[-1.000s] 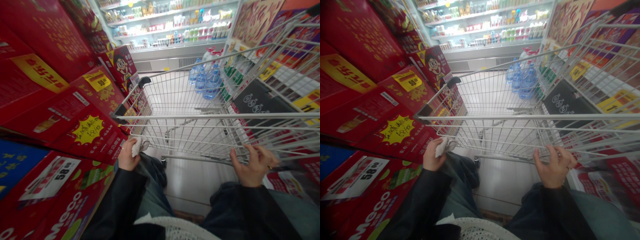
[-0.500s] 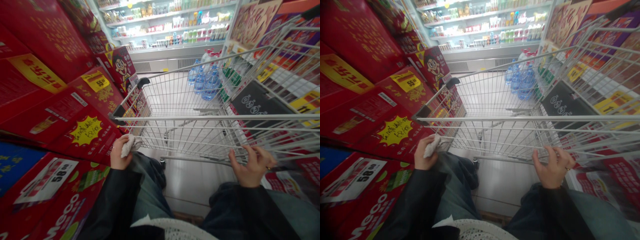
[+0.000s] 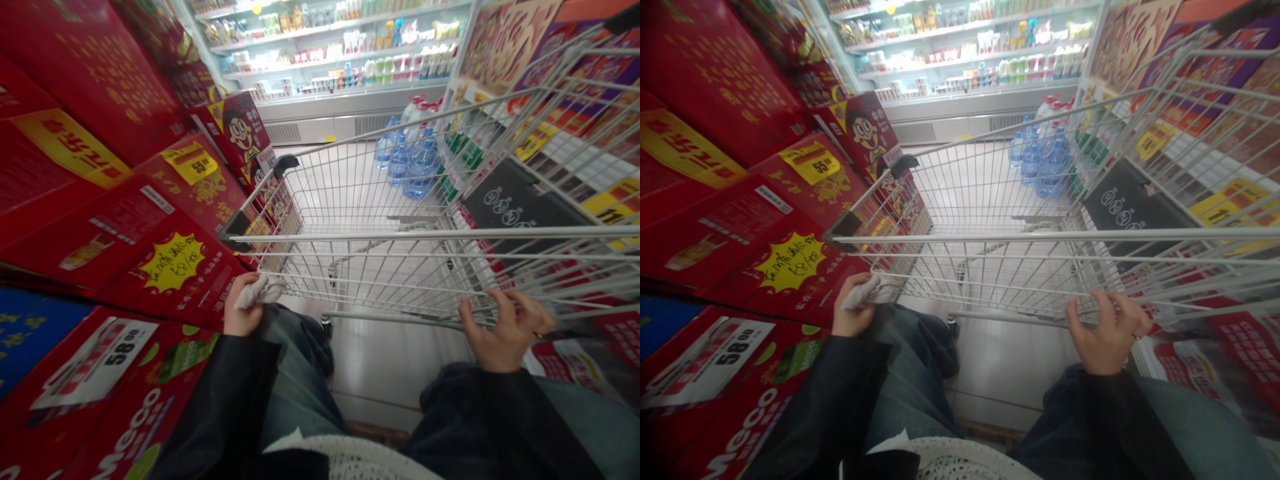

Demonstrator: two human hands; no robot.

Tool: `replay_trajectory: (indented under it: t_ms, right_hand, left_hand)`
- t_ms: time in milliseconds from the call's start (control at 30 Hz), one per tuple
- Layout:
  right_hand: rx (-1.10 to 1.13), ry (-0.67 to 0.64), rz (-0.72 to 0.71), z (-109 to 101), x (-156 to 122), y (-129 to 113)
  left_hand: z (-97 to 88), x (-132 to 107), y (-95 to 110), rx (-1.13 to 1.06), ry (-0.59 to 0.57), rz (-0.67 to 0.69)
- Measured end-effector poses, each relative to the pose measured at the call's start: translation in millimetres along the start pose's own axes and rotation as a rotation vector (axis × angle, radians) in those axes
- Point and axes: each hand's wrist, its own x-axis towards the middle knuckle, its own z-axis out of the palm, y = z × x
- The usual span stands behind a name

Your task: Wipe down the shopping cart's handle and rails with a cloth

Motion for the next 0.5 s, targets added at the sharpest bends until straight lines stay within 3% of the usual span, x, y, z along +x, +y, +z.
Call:
replay_trajectory:
  t_ms: [267, 500]
  right_hand:
    - [0.021, -0.001, 0.018, 2, -2, 1]
    - [0.042, -0.018, 0.027, 1, -2, 1]
  left_hand:
    - [-5.6, -10, 34, 0.036, -0.102, 0.061]
    - [-2.2, -3, 62, 0.058, 0.205, 0.073]
